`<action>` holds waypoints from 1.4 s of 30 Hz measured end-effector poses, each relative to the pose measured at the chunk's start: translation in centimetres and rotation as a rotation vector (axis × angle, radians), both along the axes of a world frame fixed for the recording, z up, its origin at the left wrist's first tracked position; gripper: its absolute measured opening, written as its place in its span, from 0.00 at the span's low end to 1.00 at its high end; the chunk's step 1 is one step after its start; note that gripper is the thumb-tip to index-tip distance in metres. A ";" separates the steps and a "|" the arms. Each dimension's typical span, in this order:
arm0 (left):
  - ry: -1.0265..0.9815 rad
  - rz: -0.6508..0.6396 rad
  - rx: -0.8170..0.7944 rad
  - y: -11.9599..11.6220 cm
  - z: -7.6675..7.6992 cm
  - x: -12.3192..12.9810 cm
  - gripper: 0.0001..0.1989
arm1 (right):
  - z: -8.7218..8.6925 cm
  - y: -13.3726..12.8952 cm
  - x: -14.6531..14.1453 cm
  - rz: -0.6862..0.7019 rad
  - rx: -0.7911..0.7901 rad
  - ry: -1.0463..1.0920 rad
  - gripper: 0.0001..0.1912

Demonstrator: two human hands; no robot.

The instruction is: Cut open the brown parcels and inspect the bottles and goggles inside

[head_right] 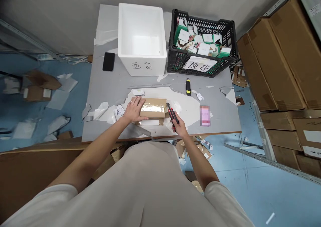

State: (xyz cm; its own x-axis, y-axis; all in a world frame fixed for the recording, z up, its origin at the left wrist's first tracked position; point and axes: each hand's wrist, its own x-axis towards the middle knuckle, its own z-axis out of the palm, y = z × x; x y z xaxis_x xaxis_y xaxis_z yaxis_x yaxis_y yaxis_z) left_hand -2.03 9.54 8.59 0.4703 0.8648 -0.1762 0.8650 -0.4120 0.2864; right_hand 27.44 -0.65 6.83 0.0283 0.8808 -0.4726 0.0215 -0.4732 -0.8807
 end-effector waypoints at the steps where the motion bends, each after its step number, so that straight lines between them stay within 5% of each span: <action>1: -0.002 0.000 0.000 0.0 0.0 0.0 0.54 | 0.0 0.0 0.0 0.003 -0.001 0.008 0.42; 19: -0.012 0.003 0.006 -0.3 -0.7 0.5 0.52 | 1.2 -0.4 2.5 0.201 -0.039 -0.017 0.37; 33: 0.008 0.004 -0.045 -0.3 -0.5 0.5 0.55 | 1.7 -3.9 3.8 0.323 -0.146 0.044 0.39; 42: -0.073 0.001 0.017 -0.2 -1.2 0.2 0.57 | 1.6 -3.7 5.6 0.301 -0.155 -0.044 0.39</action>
State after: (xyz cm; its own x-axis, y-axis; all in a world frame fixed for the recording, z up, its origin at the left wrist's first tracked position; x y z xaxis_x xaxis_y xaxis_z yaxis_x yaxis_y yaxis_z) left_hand -1.84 9.30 7.35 0.4808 0.8677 -0.1263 0.8423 -0.4170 0.3415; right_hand 33.05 -4.30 8.44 -0.1993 0.7705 -0.6055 0.2167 -0.5679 -0.7940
